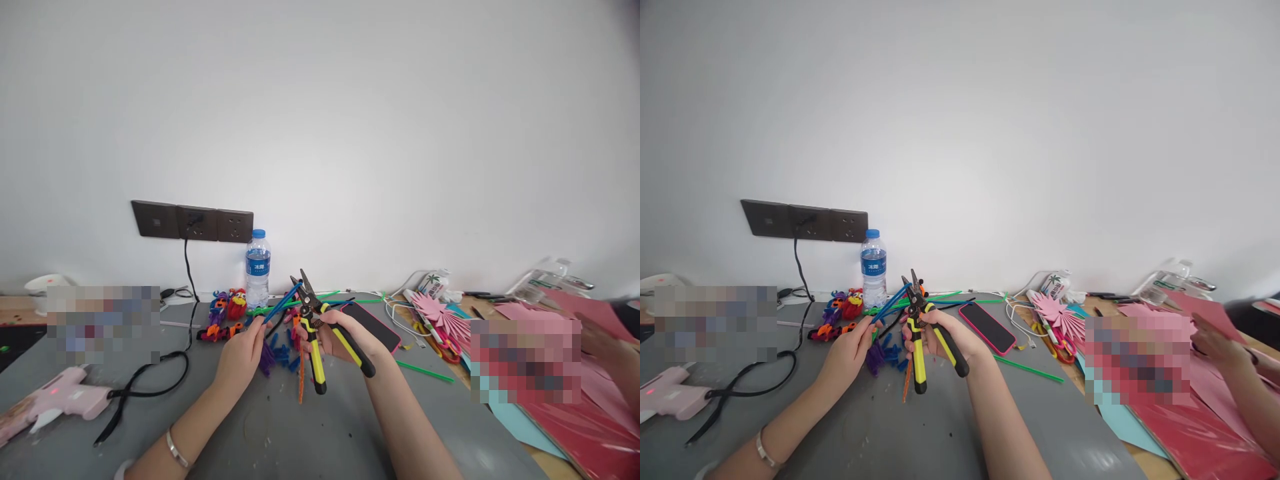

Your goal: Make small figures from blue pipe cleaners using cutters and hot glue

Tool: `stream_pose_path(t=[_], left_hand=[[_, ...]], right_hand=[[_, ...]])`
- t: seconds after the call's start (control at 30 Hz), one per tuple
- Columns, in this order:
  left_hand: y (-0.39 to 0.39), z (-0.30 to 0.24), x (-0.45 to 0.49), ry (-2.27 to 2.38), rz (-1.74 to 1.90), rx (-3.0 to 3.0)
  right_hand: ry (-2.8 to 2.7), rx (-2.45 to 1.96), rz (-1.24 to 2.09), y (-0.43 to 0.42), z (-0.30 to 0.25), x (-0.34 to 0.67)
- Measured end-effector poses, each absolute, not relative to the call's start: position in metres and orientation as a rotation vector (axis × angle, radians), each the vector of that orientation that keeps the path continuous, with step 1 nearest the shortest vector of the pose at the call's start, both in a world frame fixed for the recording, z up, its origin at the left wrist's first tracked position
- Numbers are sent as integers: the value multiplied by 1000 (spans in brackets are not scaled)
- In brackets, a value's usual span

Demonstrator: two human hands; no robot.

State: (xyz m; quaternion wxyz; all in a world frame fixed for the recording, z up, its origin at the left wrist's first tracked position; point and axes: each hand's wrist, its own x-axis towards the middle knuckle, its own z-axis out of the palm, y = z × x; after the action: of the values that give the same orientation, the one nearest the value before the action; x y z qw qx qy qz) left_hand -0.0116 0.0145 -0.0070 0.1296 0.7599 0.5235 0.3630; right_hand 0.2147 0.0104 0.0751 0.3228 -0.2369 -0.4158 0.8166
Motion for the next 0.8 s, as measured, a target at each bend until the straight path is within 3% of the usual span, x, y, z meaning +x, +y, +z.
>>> stream_pose_path(t=[0.8], left_hand=[[14,-7,-9,1327,988,2042]], right_hand=[[-1110,-761,1942,12,60,198]])
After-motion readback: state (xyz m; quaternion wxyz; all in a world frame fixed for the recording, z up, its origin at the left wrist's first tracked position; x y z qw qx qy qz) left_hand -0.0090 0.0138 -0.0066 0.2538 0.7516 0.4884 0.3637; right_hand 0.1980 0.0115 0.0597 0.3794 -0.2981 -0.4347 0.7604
